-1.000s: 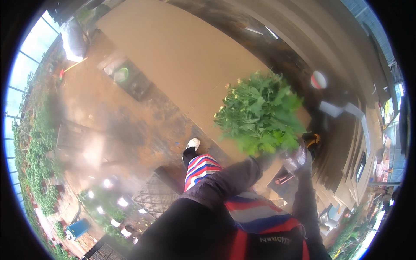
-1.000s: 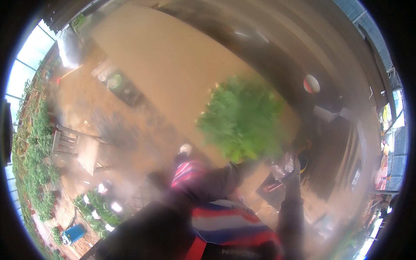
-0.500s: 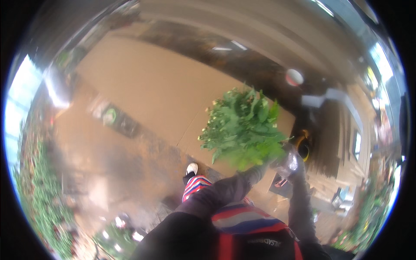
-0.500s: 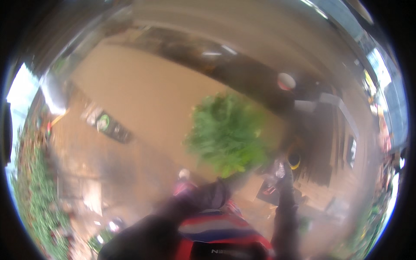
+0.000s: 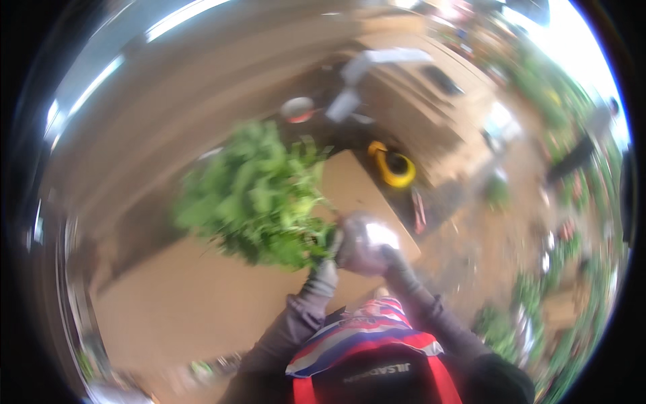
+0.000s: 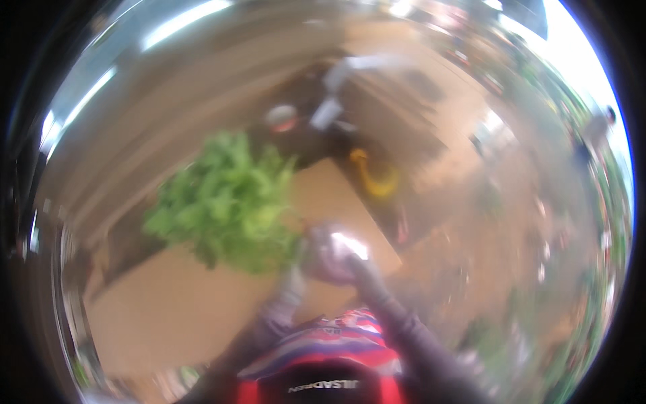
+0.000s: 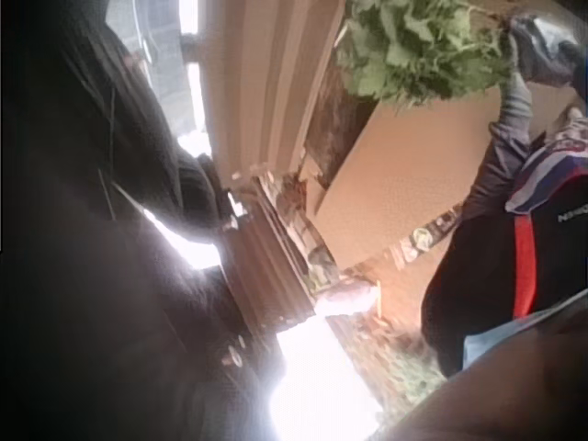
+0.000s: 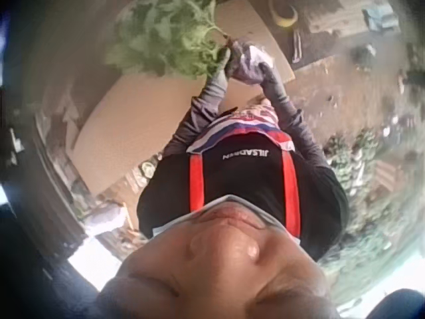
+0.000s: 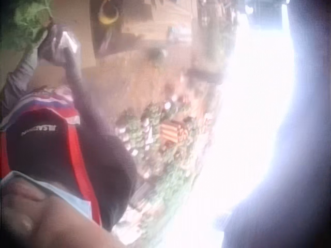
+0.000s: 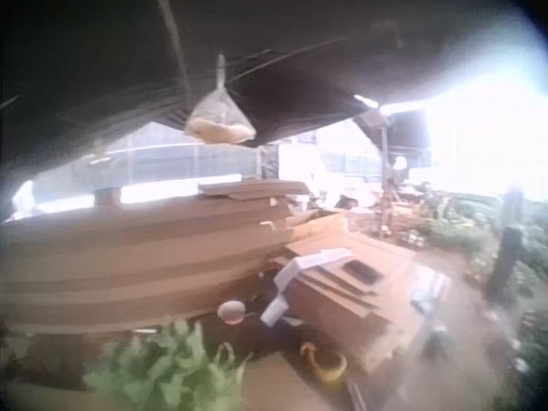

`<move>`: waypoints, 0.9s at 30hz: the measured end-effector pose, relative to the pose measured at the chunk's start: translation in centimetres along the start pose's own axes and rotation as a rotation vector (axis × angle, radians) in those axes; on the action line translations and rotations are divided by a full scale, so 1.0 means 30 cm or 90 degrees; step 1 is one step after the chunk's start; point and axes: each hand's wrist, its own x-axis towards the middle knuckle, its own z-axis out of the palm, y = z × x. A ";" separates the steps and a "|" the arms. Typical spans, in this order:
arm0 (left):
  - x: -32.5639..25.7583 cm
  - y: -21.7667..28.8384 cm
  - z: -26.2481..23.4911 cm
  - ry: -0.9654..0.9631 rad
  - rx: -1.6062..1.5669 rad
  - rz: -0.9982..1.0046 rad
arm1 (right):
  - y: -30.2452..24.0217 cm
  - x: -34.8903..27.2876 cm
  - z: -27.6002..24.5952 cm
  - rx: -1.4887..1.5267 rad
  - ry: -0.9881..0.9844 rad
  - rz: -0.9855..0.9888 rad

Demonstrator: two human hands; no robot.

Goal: The person uses a utility knife to cut a large sheet of cardboard into smaller pieces. They also briefly handle a potted plant and a smartphone during the process.

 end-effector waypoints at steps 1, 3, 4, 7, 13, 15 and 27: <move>-0.023 0.058 -0.033 -0.023 0.048 0.018 | 0.019 -0.013 0.077 0.023 -0.010 0.005; -0.031 0.157 -0.079 -0.029 0.082 0.015 | 0.047 -0.072 0.218 0.096 -0.028 -0.044; -0.025 0.190 -0.094 -0.059 0.113 -0.001 | 0.059 -0.121 0.273 0.134 -0.040 -0.114; -0.016 0.202 -0.115 -0.157 0.214 -0.079 | 0.124 -0.317 0.391 0.240 0.106 -0.104; -0.119 0.057 -0.156 -0.337 0.356 -0.234 | 0.283 -0.542 0.448 0.159 0.312 -0.250; -0.182 0.016 -0.193 -0.397 0.392 -0.292 | 0.347 -0.661 0.489 0.139 0.381 -0.203; -0.756 -0.285 -0.301 -0.694 0.562 -0.547 | 0.653 -1.586 0.548 0.035 0.533 -0.169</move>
